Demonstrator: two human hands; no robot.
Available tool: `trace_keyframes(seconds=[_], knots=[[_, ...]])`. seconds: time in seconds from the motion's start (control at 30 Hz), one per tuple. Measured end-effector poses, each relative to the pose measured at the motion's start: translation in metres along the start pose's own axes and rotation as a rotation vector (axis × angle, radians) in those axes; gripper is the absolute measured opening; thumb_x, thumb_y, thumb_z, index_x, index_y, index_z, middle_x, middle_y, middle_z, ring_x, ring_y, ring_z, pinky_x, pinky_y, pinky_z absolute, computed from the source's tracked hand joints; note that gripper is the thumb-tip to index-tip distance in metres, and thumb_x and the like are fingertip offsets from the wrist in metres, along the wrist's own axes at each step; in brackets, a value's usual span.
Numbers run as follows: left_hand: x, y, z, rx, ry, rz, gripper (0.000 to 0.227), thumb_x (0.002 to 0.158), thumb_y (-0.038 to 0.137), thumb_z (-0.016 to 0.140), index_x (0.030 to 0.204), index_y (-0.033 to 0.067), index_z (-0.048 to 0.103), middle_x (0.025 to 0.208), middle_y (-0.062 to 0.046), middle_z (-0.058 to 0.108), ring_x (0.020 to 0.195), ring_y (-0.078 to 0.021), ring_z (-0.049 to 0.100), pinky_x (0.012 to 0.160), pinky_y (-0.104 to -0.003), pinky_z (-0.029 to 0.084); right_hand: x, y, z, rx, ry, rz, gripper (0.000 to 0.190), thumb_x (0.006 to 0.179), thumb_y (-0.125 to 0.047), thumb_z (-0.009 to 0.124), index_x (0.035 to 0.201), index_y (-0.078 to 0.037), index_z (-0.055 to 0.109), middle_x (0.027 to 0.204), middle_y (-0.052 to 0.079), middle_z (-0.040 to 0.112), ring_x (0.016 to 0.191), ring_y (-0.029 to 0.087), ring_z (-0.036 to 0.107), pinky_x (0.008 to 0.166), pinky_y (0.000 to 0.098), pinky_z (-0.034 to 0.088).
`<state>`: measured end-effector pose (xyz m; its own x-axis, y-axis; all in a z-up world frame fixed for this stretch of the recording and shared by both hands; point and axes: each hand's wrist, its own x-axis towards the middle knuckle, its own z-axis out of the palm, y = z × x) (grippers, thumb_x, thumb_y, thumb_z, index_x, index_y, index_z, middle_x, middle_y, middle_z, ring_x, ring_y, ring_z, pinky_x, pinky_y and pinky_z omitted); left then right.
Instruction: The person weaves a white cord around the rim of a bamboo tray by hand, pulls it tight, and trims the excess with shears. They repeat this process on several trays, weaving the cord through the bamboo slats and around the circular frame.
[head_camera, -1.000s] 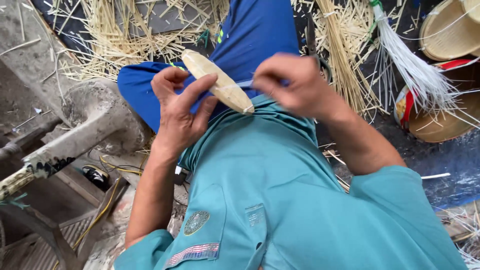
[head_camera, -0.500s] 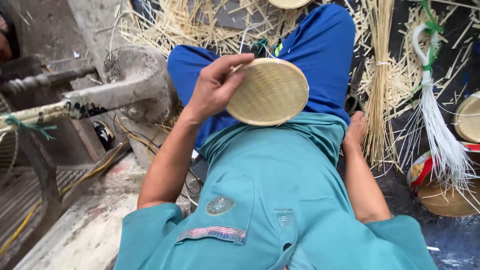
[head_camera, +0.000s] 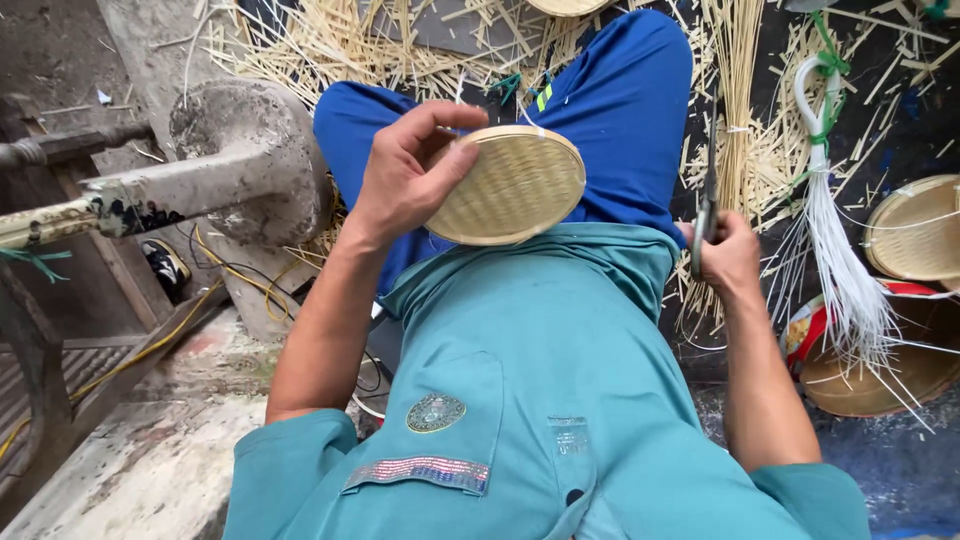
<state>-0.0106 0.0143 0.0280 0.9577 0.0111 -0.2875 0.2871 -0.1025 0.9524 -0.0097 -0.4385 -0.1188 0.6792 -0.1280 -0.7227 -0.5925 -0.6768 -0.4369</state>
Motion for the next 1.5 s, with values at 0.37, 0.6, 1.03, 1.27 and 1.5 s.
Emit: trace_keyframes(seconds=[0.37, 0.6, 1.03, 1.27, 1.5], knots=[[0.006, 0.017, 0.026, 0.075, -0.129, 0.205, 0.065, 0.101, 0.004, 0.075, 0.158, 0.0011, 0.044, 0.156, -0.014, 0.049, 0.122, -0.0162, 0.07, 0.1, -0.028, 0.064, -0.078, -0.152, -0.062, -0.651, -0.058, -0.97, 0.085, 0.075, -0.074, 0.074, 0.117, -0.001, 0.068, 0.092, 0.012, 0.066, 0.084, 0.026, 0.067, 0.075, 0.042, 0.055], [0.005, 0.02, 0.027, 0.095, -0.147, 0.248, 0.077, 0.098, 0.004, 0.079, 0.161, 0.0035, 0.035, 0.164, -0.015, 0.041, 0.117, -0.0197, 0.074, 0.096, -0.028, 0.067, -0.075, -0.137, -0.069, -0.693, -0.031, -0.984, 0.068, 0.077, -0.071, 0.078, 0.089, -0.004, 0.071, 0.064, 0.006, 0.059, 0.057, 0.019, 0.061, 0.054, 0.0357, 0.05], [0.013, 0.02, 0.04, 0.134, -0.213, 0.347, 0.082, 0.095, -0.001, 0.074, 0.164, 0.0041, 0.03, 0.169, -0.019, 0.034, 0.138, -0.0225, 0.065, 0.099, -0.03, 0.062, -0.068, -0.139, -0.077, -0.654, -0.057, -1.182, 0.059, 0.072, -0.059, 0.087, 0.088, -0.004, 0.072, 0.062, 0.003, 0.059, 0.059, 0.018, 0.062, 0.056, 0.0348, 0.051], [0.029, -0.091, 0.021, -0.738, 0.165, -0.079, 0.033, 0.107, 0.003, 0.06, 0.139, -0.0062, 0.059, 0.125, -0.017, 0.069, 0.109, -0.0216, 0.071, 0.096, -0.037, 0.064, -0.046, -0.071, -0.041, -0.278, 0.056, -0.836, 0.054, 0.089, -0.054, 0.086, 0.098, -0.003, 0.071, 0.073, 0.002, 0.063, 0.065, 0.015, 0.065, 0.064, 0.0322, 0.052], [0.031, -0.164, 0.044, -0.653, 0.295, -0.398, 0.029, 0.1, 0.008, 0.062, 0.127, -0.0033, 0.061, 0.115, -0.016, 0.071, 0.093, -0.0247, 0.076, 0.08, -0.037, 0.066, -0.054, -0.07, -0.015, -0.605, 0.13, -0.77, 0.061, 0.083, -0.063, 0.087, 0.098, -0.004, 0.074, 0.076, 0.008, 0.067, 0.067, 0.023, 0.067, 0.061, 0.0368, 0.053]])
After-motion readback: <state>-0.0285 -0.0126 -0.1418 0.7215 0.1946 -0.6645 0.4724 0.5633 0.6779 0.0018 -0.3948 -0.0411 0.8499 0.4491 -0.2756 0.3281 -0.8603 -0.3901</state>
